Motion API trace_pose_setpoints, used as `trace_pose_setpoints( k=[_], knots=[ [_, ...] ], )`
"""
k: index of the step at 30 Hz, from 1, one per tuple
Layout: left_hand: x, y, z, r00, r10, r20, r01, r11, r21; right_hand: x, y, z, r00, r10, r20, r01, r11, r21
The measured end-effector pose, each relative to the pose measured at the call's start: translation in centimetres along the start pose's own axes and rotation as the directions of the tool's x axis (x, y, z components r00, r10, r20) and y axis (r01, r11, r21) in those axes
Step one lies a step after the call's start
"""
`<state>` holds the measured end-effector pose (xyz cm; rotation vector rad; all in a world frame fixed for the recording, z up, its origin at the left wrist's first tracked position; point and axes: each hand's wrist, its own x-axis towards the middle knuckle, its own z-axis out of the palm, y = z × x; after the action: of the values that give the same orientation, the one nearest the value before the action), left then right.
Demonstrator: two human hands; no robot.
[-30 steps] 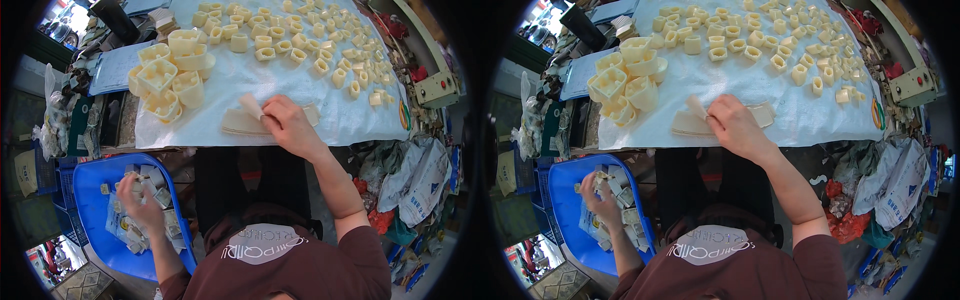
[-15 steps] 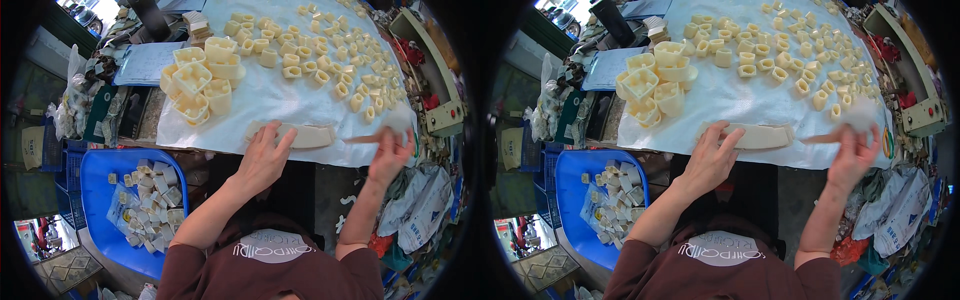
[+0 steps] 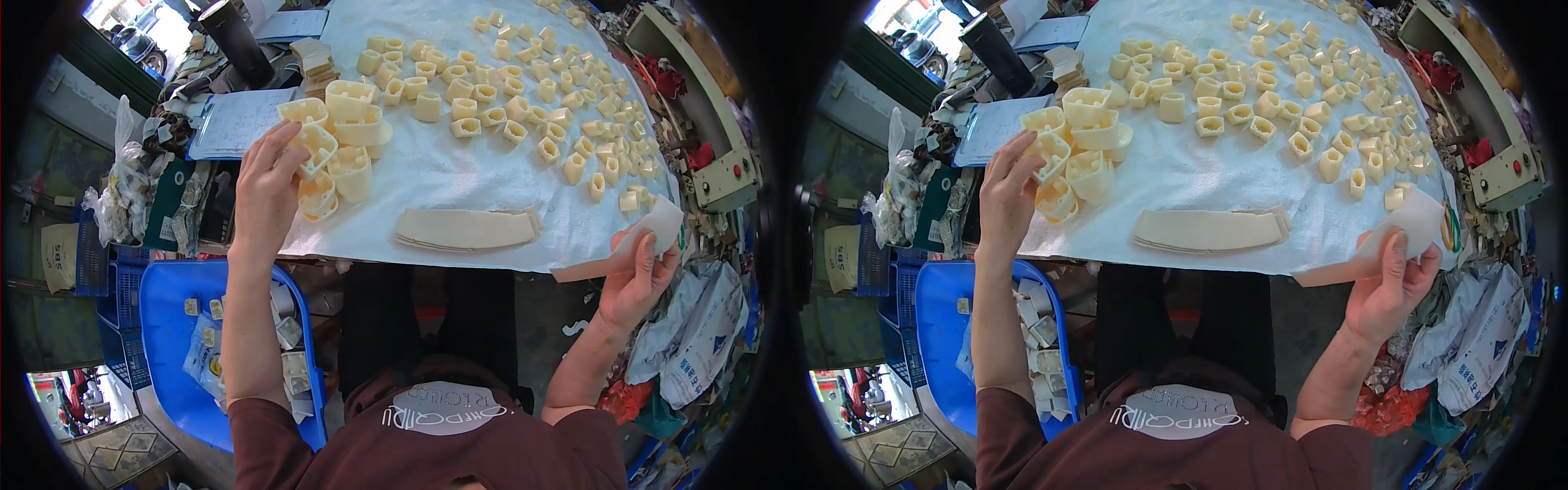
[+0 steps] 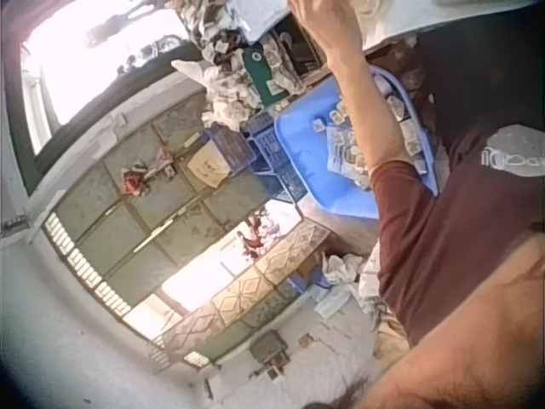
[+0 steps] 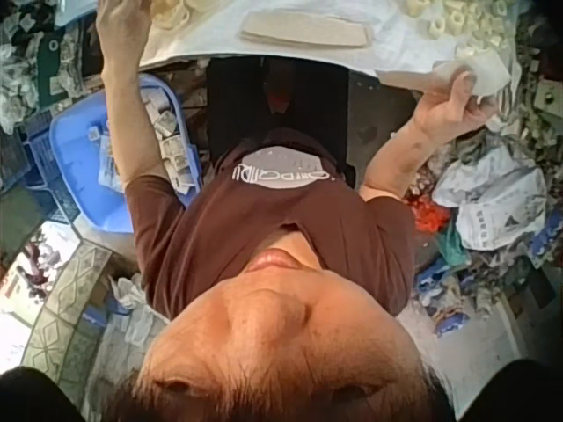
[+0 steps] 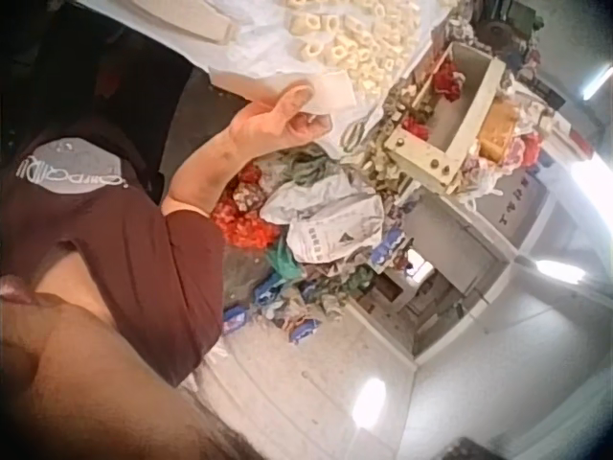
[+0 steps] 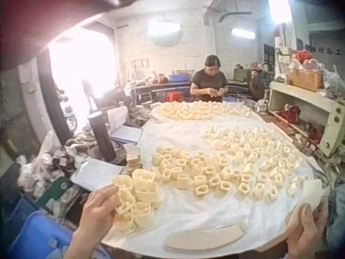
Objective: The person repeatedly picks up small, hollow, off-white plastic components and wraps a thin, flexible strip of material around them by hand. The person manipulates the strip to fit the contours of the plastic piece, then places the assembled unit onto a white cloth on the table. The process is repeated continuously throughout the clip.
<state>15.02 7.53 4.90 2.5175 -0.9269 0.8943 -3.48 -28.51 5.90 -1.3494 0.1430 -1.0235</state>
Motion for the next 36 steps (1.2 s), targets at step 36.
trace_pose_setpoints(
  k=[36],
  knots=[
    [-0.4, 4.4, -0.7, 0.902, -0.432, 0.001, 0.346, 0.722, -0.600, -2.8, 0.3, 2.6, 0.810, 0.074, 0.582, -0.144, 0.987, 0.074]
  ],
)
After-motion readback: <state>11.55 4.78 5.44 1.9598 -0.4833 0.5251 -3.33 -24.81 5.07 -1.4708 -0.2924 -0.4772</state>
